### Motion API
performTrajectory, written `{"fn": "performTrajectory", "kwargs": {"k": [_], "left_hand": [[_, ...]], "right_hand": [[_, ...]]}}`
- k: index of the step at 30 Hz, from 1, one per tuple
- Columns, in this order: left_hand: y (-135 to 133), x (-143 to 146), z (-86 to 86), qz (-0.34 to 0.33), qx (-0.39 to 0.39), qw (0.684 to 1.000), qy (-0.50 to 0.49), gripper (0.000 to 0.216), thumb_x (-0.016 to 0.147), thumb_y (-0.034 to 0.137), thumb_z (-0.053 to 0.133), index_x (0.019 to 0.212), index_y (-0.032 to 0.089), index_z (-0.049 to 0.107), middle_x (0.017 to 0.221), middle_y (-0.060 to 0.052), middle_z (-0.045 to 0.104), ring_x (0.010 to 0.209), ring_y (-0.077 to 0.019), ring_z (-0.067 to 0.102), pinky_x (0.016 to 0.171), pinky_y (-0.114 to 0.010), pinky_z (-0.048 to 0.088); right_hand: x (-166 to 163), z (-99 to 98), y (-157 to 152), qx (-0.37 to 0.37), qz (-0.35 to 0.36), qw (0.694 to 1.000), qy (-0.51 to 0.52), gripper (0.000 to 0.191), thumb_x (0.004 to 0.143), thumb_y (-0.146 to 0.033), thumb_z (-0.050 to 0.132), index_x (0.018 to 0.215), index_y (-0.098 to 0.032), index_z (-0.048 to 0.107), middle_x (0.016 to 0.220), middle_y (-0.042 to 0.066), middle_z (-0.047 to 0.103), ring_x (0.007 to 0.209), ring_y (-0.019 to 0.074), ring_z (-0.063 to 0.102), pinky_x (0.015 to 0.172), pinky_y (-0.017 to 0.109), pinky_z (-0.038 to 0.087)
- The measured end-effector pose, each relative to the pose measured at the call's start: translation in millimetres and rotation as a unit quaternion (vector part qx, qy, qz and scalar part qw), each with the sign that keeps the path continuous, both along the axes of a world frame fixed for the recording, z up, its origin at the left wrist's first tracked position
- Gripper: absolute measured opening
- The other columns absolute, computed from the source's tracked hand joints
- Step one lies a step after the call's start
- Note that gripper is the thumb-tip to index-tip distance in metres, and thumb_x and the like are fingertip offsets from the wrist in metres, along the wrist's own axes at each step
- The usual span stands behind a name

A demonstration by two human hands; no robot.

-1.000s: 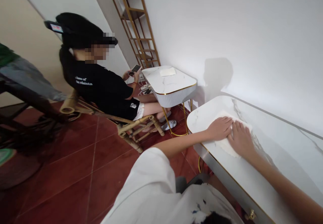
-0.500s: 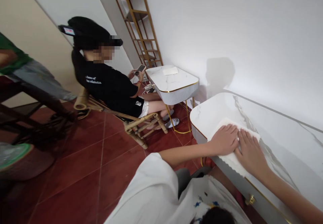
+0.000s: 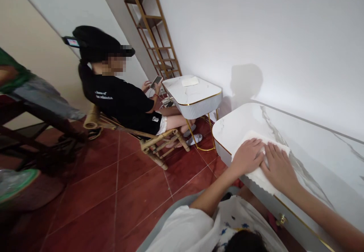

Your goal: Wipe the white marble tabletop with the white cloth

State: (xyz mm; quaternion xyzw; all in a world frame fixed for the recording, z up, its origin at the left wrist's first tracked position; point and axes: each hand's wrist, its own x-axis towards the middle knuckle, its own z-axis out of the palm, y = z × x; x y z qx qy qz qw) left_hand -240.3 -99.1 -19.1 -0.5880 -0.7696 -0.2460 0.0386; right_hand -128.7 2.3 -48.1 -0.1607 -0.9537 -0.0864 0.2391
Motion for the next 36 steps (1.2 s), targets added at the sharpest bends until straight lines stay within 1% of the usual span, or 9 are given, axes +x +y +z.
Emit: {"fn": "performTrajectory", "kwargs": {"k": [4, 8, 15, 23, 25, 28, 30, 33, 36], "left_hand": [[-0.7, 2.6, 0.5, 0.009, 0.011, 1.0, -0.009, 0.044, 0.094, 0.031, 0.036, 0.132, 0.013, 0.049, 0.14, -0.008, 0.049, 0.132, -0.0218, 0.04, 0.113, -0.038, 0.029], [-0.8, 2.6, -0.5, 0.009, 0.014, 1.0, -0.008, 0.043, 0.093, 0.03, 0.036, 0.131, 0.014, 0.049, 0.139, -0.008, 0.05, 0.132, -0.0216, 0.041, 0.113, -0.038, 0.03], [-0.5, 0.6, -3.3, 0.006, 0.022, 1.0, -0.009, 0.043, 0.092, 0.03, 0.037, 0.131, 0.015, 0.049, 0.139, -0.009, 0.05, 0.132, -0.0219, 0.041, 0.112, -0.04, 0.032], [-0.4, -0.1, -2.5, 0.003, 0.018, 1.0, -0.011, 0.043, 0.093, 0.031, 0.037, 0.131, 0.015, 0.05, 0.139, -0.009, 0.05, 0.132, -0.0215, 0.041, 0.112, -0.039, 0.031], [-0.3, -9.1, -1.5, -0.014, 0.007, 1.0, -0.016, 0.044, 0.093, 0.031, 0.037, 0.131, 0.014, 0.05, 0.139, -0.009, 0.05, 0.133, -0.0209, 0.04, 0.113, -0.039, 0.03], [-2.4, -34.3, 0.0, -0.039, -0.007, 0.999, -0.024, 0.043, 0.092, 0.031, 0.038, 0.13, 0.015, 0.052, 0.14, -0.009, 0.049, 0.133, -0.0198, 0.04, 0.113, -0.039, 0.03], [-5.8, -56.1, 0.1, -0.048, -0.005, 0.999, -0.024, 0.043, 0.092, 0.032, 0.038, 0.129, 0.016, 0.053, 0.139, -0.008, 0.05, 0.133, -0.0196, 0.04, 0.113, -0.04, 0.031], [-11.3, -90.3, -1.4, -0.052, 0.015, 0.998, -0.028, 0.042, 0.094, 0.031, 0.034, 0.127, 0.015, 0.055, 0.137, -0.009, 0.053, 0.13, -0.0192, 0.043, 0.112, -0.04, 0.032], [-11.8, -124.1, -3.4, -0.044, 0.039, 0.997, -0.041, 0.042, 0.095, 0.028, 0.03, 0.123, 0.016, 0.058, 0.132, -0.009, 0.056, 0.125, -0.0198, 0.048, 0.11, -0.041, 0.035]], "right_hand": [[0.7, 1.0, -0.4, 0.007, 0.001, 1.0, -0.002, 0.052, 0.091, -0.03, 0.028, 0.129, -0.002, 0.05, 0.134, 0.02, 0.051, 0.126, 0.0317, 0.044, 0.103, 0.049, 0.033], [1.0, 1.3, -1.1, 0.004, 0.002, 1.0, -0.003, 0.052, 0.092, -0.03, 0.029, 0.129, 0.0, 0.05, 0.135, 0.021, 0.051, 0.126, 0.0322, 0.043, 0.103, 0.049, 0.034], [0.5, 2.9, -2.6, 0.005, -0.002, 1.0, -0.01, 0.053, 0.092, -0.029, 0.028, 0.129, 0.001, 0.051, 0.135, 0.019, 0.051, 0.126, 0.0316, 0.044, 0.104, 0.048, 0.033], [-1.5, 2.3, -6.7, -0.005, -0.015, 1.0, -0.02, 0.052, 0.089, -0.027, 0.033, 0.131, 0.0, 0.049, 0.136, 0.021, 0.05, 0.127, 0.0322, 0.041, 0.105, 0.049, 0.03], [-7.9, 6.0, -12.4, -0.008, -0.032, 0.999, -0.037, 0.052, 0.089, -0.025, 0.033, 0.13, 0.003, 0.05, 0.136, 0.023, 0.049, 0.127, 0.0335, 0.042, 0.105, 0.049, 0.03], [-28.4, 16.1, -22.8, -0.025, -0.049, 0.996, -0.069, 0.053, 0.089, -0.024, 0.034, 0.131, 0.006, 0.047, 0.137, 0.024, 0.047, 0.127, 0.0347, 0.04, 0.105, 0.05, 0.028], [-49.1, 25.2, -29.2, -0.052, -0.052, 0.993, -0.098, 0.054, 0.09, -0.024, 0.035, 0.134, 0.006, 0.045, 0.138, 0.025, 0.045, 0.129, 0.0353, 0.038, 0.106, 0.05, 0.027], [-86.3, 38.9, -36.6, -0.113, -0.056, 0.982, -0.142, 0.056, 0.089, -0.024, 0.038, 0.135, 0.007, 0.043, 0.139, 0.027, 0.043, 0.131, 0.0359, 0.037, 0.107, 0.049, 0.025], [-123.0, 46.0, -39.6, -0.152, -0.057, 0.976, -0.148, 0.056, 0.089, -0.024, 0.038, 0.135, 0.009, 0.041, 0.139, 0.029, 0.042, 0.131, 0.0361, 0.036, 0.107, 0.046, 0.024]]}}
